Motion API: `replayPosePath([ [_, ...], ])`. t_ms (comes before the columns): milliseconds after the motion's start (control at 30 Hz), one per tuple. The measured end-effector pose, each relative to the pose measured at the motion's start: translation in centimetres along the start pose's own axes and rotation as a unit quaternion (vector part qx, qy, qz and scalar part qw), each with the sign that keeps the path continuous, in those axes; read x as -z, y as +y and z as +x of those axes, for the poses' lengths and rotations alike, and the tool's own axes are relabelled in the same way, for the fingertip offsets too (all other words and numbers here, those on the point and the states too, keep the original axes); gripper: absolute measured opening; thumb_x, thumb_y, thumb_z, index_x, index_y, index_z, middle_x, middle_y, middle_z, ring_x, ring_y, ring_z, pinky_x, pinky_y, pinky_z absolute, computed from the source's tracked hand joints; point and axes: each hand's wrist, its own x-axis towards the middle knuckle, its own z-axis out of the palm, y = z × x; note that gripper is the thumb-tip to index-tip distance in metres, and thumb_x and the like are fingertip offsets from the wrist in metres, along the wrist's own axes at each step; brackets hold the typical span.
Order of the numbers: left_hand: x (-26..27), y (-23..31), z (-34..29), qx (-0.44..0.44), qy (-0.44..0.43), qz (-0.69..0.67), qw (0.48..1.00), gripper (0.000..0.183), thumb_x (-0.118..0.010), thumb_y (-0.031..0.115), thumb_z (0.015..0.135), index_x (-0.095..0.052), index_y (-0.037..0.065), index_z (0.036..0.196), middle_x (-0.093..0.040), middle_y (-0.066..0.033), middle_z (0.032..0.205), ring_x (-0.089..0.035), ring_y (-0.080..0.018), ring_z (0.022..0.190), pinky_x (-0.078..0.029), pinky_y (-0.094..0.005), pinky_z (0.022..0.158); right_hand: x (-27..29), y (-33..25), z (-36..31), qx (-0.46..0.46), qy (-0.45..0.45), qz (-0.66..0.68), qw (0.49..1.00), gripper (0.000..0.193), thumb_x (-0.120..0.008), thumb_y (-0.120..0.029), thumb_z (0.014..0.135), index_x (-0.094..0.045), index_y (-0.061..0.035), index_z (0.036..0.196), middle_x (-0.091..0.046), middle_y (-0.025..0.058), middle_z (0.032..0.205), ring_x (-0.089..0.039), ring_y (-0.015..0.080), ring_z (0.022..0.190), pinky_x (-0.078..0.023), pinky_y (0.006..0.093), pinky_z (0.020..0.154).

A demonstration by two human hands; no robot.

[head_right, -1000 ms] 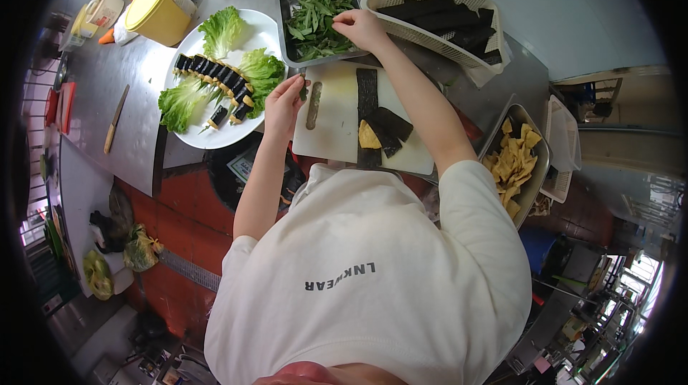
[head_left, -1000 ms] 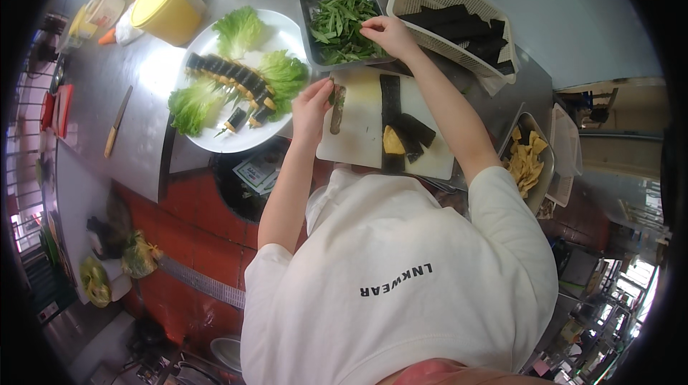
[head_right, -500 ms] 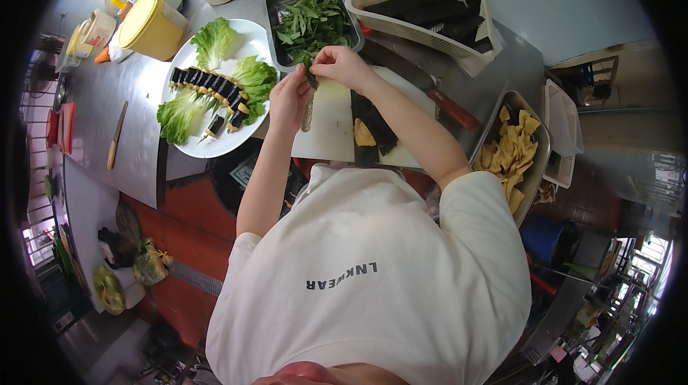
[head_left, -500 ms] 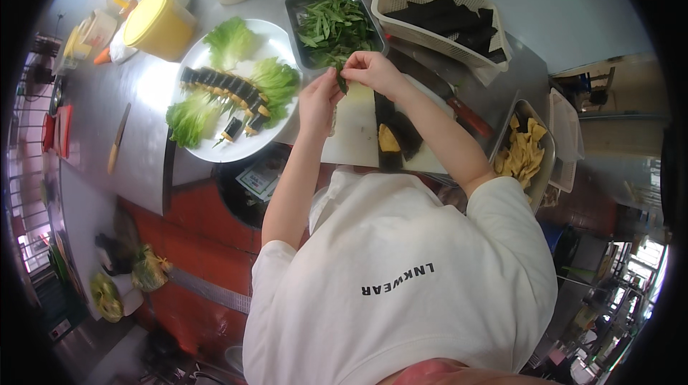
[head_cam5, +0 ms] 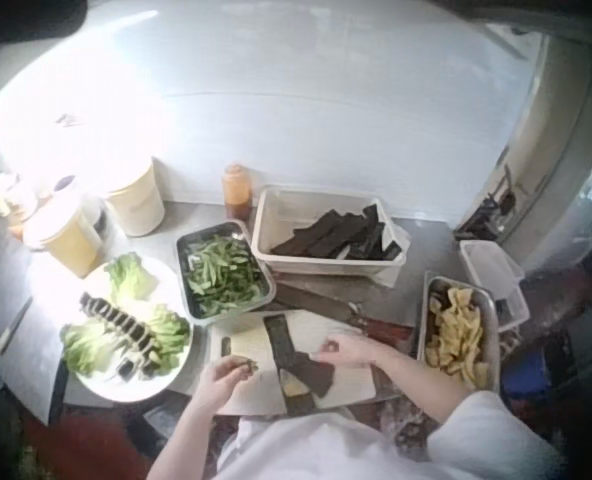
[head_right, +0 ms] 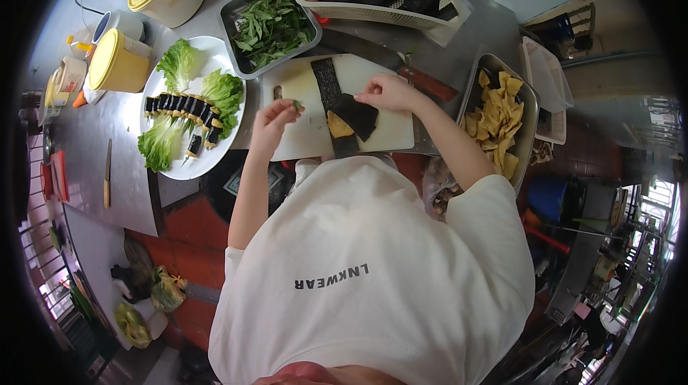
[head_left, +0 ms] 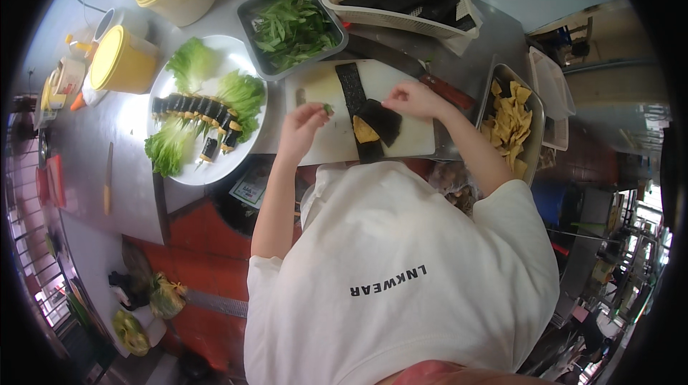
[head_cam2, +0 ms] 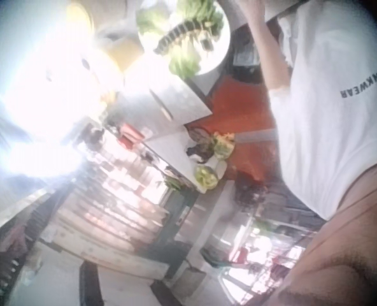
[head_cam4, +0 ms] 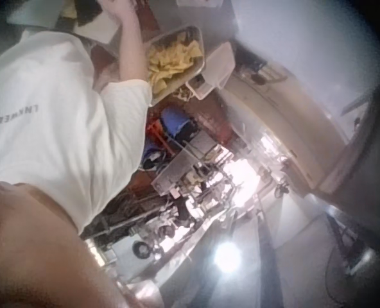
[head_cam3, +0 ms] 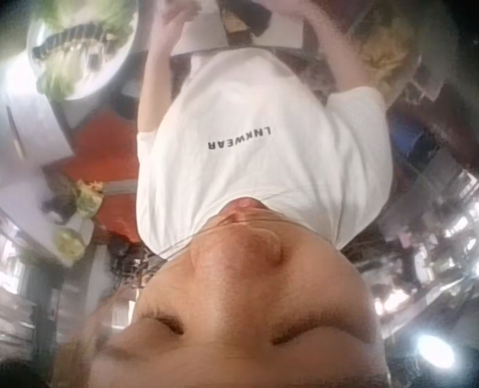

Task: The person assembles sushi rolls by placing seaweed on a cutting board, adding egg and greens, then rolling them into cylindrical shapes. The finished rolls are placed on a plate lined with lettuce.

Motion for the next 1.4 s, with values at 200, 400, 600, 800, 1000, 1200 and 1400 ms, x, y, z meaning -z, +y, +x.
replayPosePath([
  [200, -3.3, -0.1, -1.9, -0.179, -0.13, 0.307, 0.926, 0.016, -0.059, 0.004, 0.078, -0.064, -0.001, 0.092, -0.067, -0.0107, 0.105, -0.058, -0.0281, 0.095, -0.048, -0.0349, 0.081, -2.1, -1.1, -0.7, -0.021, -0.076, 0.073, 0.994, 0.042, -0.066, -0.046, 0.086, -0.065, -0.0051, 0.081, -0.051, -0.0012, 0.062, -0.051, 0.0116, 0.058, -0.043, 0.0246, 0.057],
  [400, -3.7, -0.6, -1.7, -0.23, -0.122, 0.36, 0.896, 0.018, -0.059, 0.004, 0.075, -0.065, -0.001, 0.091, -0.066, -0.0128, 0.103, -0.056, -0.0318, 0.092, -0.048, -0.0383, 0.082, -0.8, -1.3, 0.1, -0.078, -0.245, 0.251, 0.933, 0.056, -0.047, -0.061, 0.092, -0.064, -0.0098, 0.108, -0.062, 0.004, 0.069, -0.046, 0.0063, 0.056, -0.037, 0.0218, 0.049],
  [600, -4.3, -0.3, -1.0, -0.201, -0.091, 0.365, 0.905, 0.019, -0.062, 0.005, 0.075, -0.068, 0.0, 0.092, -0.065, -0.0135, 0.093, -0.057, -0.0314, 0.089, -0.048, -0.0384, 0.08, -2.0, -3.2, 1.8, 0.031, -0.156, 0.542, 0.825, 0.048, -0.037, -0.041, 0.101, -0.043, -0.0066, 0.135, -0.065, 0.0107, 0.111, -0.046, 0.0053, 0.058, -0.039, 0.0184, 0.049],
  [800, -5.4, -1.0, 0.8, -0.187, -0.049, 0.374, 0.907, 0.015, -0.066, 0.003, 0.075, -0.071, 0.002, 0.089, -0.063, -0.0138, 0.082, -0.062, -0.0295, 0.074, -0.052, -0.0364, 0.068, -3.9, -1.9, 2.9, 0.058, -0.067, 0.382, 0.92, 0.028, -0.053, -0.017, 0.095, -0.058, -0.0068, 0.12, -0.063, 0.0002, 0.095, -0.051, 0.0034, 0.062, -0.042, 0.0189, 0.053],
  [1000, -5.6, -1.4, 0.9, -0.219, -0.029, 0.357, 0.908, 0.011, -0.069, 0.001, 0.072, -0.071, 0.002, 0.083, -0.062, -0.0127, 0.079, -0.061, -0.029, 0.073, -0.051, -0.0366, 0.067, -4.7, -0.2, 1.0, 0.127, -0.008, 0.323, 0.938, 0.014, -0.062, -0.015, 0.09, -0.064, -0.0066, 0.1, -0.062, -0.0007, 0.09, -0.055, 0.0072, 0.067, -0.046, 0.0226, 0.061],
  [1200, -5.0, -1.5, 1.2, -0.301, -0.072, 0.426, 0.85, 0.011, -0.07, 0.001, 0.069, -0.07, 0.003, 0.079, -0.063, -0.0095, 0.087, -0.059, -0.0278, 0.084, -0.049, -0.0365, 0.074, -5.3, -1.3, -5.3, 0.251, -0.007, 0.048, 0.967, 0.023, -0.071, -0.011, 0.076, -0.066, -0.0071, 0.098, -0.057, 0.0039, 0.084, -0.059, 0.0176, 0.079, -0.048, 0.0315, 0.071],
  [1400, -4.9, -0.7, 1.3, -0.35, -0.088, 0.453, 0.815, 0.009, -0.069, 0.005, 0.069, -0.07, 0.006, 0.078, -0.063, -0.0095, 0.111, -0.056, -0.0297, 0.107, -0.044, -0.0395, 0.091, -6.9, -0.3, -5.8, 0.267, 0.053, 0.026, 0.962, 0.019, -0.071, -0.011, 0.076, -0.069, -0.0056, 0.093, -0.056, 0.007, 0.085, -0.058, 0.023, 0.08, -0.048, 0.0332, 0.071],
])
